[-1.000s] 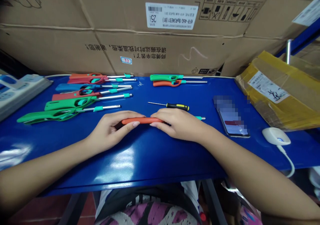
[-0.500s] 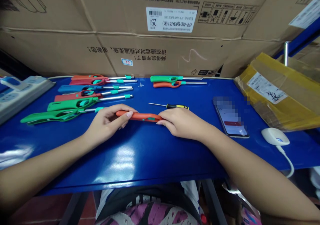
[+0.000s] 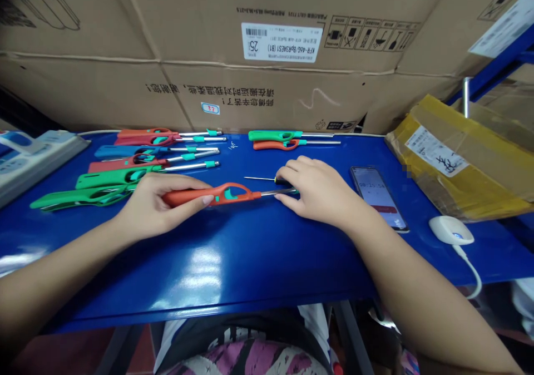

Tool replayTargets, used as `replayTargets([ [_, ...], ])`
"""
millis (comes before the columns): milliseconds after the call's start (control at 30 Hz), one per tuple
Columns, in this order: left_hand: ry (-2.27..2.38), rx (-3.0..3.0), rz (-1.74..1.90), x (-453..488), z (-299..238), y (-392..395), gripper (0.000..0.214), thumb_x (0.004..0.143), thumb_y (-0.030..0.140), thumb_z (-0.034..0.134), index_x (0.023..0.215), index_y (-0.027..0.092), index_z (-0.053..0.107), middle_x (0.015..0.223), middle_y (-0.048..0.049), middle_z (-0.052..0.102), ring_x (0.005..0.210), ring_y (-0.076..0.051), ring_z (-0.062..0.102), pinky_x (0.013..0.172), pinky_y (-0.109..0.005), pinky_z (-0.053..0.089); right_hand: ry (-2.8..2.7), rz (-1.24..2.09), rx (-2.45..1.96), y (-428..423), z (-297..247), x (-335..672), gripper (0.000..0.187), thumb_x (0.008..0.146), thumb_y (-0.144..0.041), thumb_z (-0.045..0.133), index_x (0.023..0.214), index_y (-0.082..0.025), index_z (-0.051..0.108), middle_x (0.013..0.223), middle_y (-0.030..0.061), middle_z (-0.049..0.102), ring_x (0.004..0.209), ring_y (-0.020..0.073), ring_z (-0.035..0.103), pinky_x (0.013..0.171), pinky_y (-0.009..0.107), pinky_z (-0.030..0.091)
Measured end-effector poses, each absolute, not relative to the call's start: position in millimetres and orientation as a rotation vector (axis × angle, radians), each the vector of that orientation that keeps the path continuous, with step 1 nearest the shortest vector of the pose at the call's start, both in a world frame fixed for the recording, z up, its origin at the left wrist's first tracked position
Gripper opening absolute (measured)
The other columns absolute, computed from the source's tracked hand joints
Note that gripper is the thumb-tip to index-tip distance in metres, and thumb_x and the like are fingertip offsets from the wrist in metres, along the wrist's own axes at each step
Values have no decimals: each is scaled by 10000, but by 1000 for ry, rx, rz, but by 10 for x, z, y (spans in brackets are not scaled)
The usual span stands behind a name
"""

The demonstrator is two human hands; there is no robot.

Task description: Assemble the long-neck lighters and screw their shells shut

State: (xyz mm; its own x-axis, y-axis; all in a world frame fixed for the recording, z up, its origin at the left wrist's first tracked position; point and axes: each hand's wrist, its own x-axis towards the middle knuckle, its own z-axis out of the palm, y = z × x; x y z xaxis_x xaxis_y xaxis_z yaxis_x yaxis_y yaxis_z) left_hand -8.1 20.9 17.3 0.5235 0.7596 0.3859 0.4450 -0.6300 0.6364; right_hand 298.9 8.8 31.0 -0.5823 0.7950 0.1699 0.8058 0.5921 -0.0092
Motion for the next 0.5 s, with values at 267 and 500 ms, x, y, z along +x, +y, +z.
replayTargets([
  [267, 1088, 2092, 979, -148, 236, 285, 226, 824, 395, 750, 850, 176, 798, 757, -40, 784, 640, -180, 701, 582, -242, 553, -2707, -198, -1459, 105, 365, 3054, 169, 924, -322, 612, 968, -179, 692, 954, 88, 718, 905, 268, 638, 779, 385, 430],
  [500, 1111, 1877, 1007, -162, 253, 397, 181, 749, 358, 808, 762, 178, 797, 666, -33, 763, 563, -171, 687, 532, -234, 559, -2580, -195, -1498, 168, 338, 3135, 178, 946, -253, 550, 1046, -161, 665, 943, 114, 724, 856, 275, 652, 778, 385, 443],
])
